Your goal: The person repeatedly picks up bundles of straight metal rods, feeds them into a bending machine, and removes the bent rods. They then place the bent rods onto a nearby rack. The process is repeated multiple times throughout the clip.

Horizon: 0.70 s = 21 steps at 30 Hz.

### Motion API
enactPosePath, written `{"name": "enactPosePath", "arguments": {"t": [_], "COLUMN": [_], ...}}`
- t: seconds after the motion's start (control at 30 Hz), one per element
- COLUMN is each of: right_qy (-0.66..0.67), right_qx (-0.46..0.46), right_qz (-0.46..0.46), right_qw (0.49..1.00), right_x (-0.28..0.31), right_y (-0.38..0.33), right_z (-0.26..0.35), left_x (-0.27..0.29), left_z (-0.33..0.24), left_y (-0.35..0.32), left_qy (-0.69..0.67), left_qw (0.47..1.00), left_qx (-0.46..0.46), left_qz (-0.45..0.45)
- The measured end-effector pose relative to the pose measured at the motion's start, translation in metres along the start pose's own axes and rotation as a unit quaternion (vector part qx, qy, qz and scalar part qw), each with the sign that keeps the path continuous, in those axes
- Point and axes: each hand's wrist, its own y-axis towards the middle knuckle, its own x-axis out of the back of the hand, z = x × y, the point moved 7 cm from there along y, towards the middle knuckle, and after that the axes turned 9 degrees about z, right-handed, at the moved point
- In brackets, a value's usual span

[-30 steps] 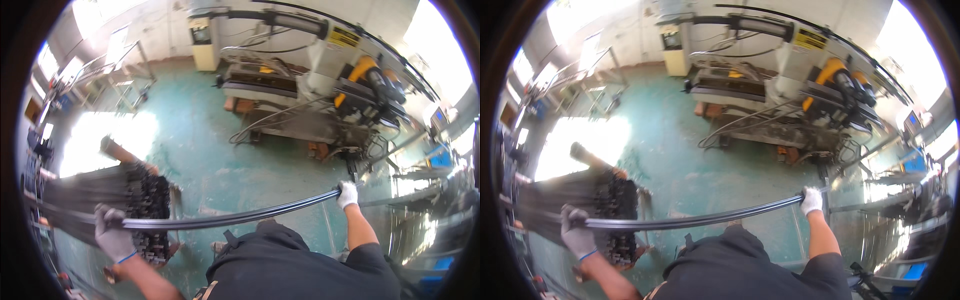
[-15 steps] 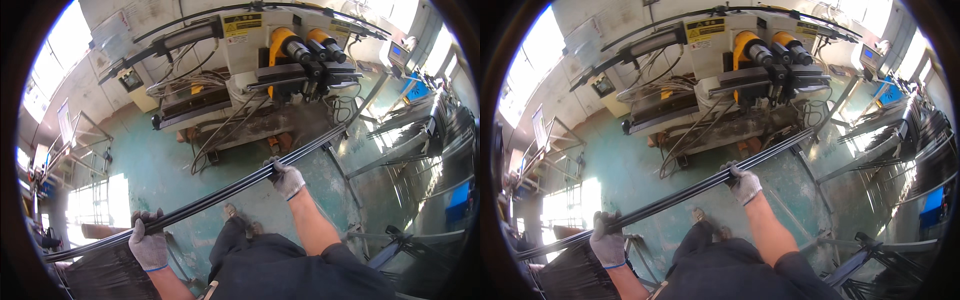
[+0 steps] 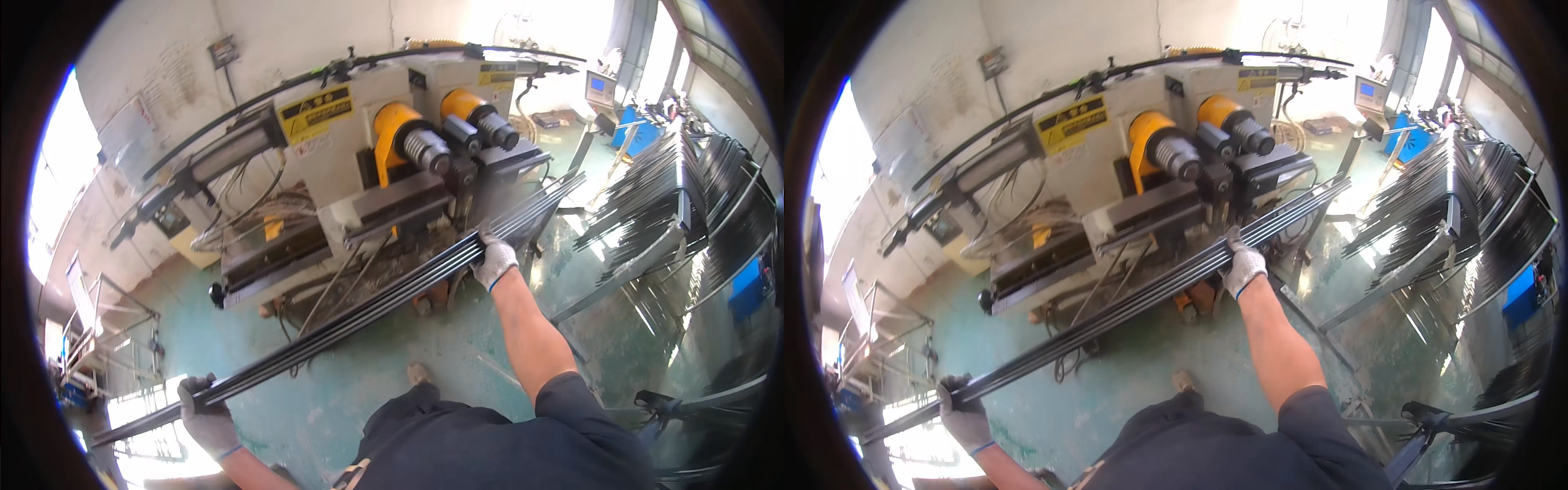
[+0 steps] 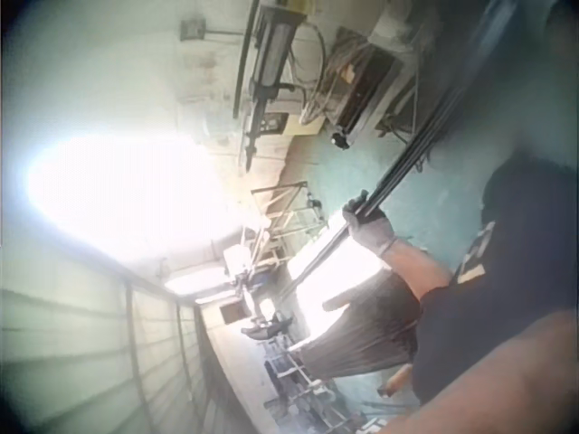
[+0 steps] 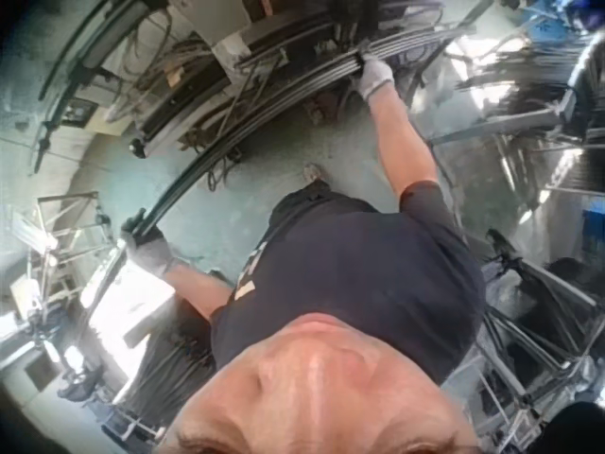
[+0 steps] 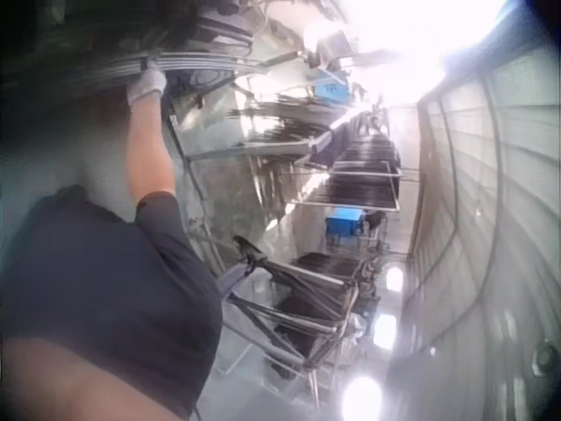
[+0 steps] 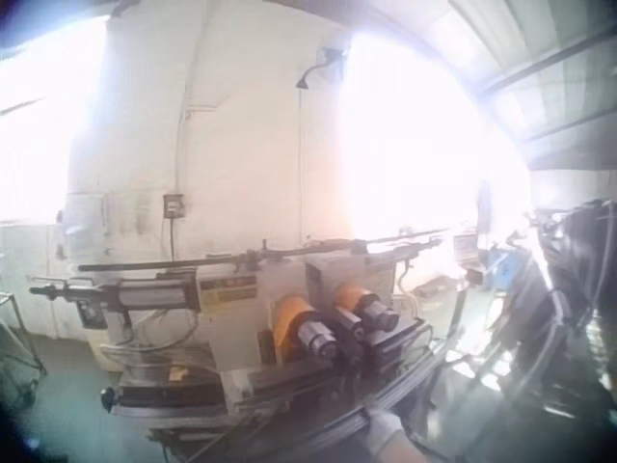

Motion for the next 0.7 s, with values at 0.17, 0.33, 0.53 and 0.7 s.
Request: {"name": "enactPosePath", "arguments": {"t": [0.17,0.33,0.53,0.7], "right_qy": [-0.017,-0.04,-0.002,-0.138], "right_qx": [0.008,0.084,0.073,0.081], "right_qz": [0.03,0.086,0.078,-0.04], "right_qw": [0.999,0.992,0.994,0.986], "right_x": [-0.03,-0.075,-0.079,-0.059], "right_y": [0.073,0.123,0.195,0.226], "right_z": [0.043,0.082,0.099,0.085], "left_x": [-0.028,-0.075,-0.143,-0.186], "left_z": [0.103,0.181,0.243,0.307], "left_y": [0.074,0.149,0.202,0.209], "left_qy": [-0.042,-0.05,-0.049,-0.054], "left_qw": [0.994,0.986,0.977,0.961], "left_qx": [0.07,0.124,0.175,0.227], "left_qz": [-0.078,-0.101,-0.11,-0.148]}}
